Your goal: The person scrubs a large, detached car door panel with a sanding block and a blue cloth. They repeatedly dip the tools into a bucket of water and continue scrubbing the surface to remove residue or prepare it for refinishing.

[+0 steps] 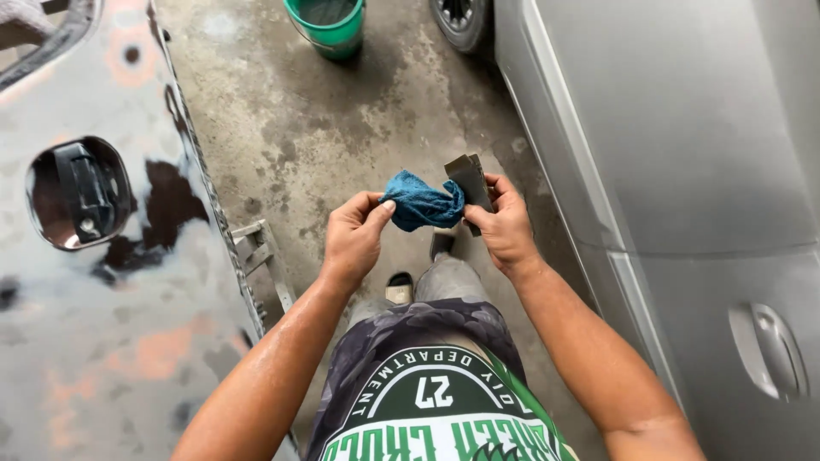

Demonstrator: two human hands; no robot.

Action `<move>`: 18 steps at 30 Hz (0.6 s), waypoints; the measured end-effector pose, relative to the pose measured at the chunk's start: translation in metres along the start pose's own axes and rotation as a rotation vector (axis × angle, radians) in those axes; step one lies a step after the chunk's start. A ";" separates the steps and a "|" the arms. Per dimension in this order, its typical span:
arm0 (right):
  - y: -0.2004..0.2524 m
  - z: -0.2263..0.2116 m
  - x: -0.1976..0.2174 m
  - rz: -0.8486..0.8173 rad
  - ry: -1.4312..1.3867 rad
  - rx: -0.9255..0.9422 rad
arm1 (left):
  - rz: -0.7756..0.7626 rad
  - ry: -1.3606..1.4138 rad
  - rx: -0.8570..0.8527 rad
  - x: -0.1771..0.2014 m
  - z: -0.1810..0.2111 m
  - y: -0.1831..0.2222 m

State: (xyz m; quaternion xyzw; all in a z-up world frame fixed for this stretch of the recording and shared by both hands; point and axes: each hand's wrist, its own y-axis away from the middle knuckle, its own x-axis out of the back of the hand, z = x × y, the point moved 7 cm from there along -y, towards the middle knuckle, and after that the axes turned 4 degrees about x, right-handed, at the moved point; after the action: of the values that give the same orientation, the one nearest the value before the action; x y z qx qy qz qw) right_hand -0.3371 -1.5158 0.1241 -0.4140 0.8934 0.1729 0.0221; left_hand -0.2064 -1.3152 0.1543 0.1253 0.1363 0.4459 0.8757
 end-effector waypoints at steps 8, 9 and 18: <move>-0.169 0.000 -0.030 -0.148 0.087 -0.104 | 0.134 -0.005 -0.055 -0.003 0.019 -0.148; -0.191 -0.005 -0.034 -0.160 0.074 -0.097 | 0.164 -0.063 -0.078 -0.001 0.025 -0.166; -0.319 -0.100 -0.105 -0.416 0.400 0.208 | 0.368 0.028 -0.083 0.003 0.044 -0.284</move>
State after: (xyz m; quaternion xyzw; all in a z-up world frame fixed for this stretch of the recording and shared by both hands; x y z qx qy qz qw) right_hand -0.0195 -1.6627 0.1447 -0.6094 0.7890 -0.0126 -0.0773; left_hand 0.0226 -1.4794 0.0985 0.1055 0.1049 0.6054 0.7819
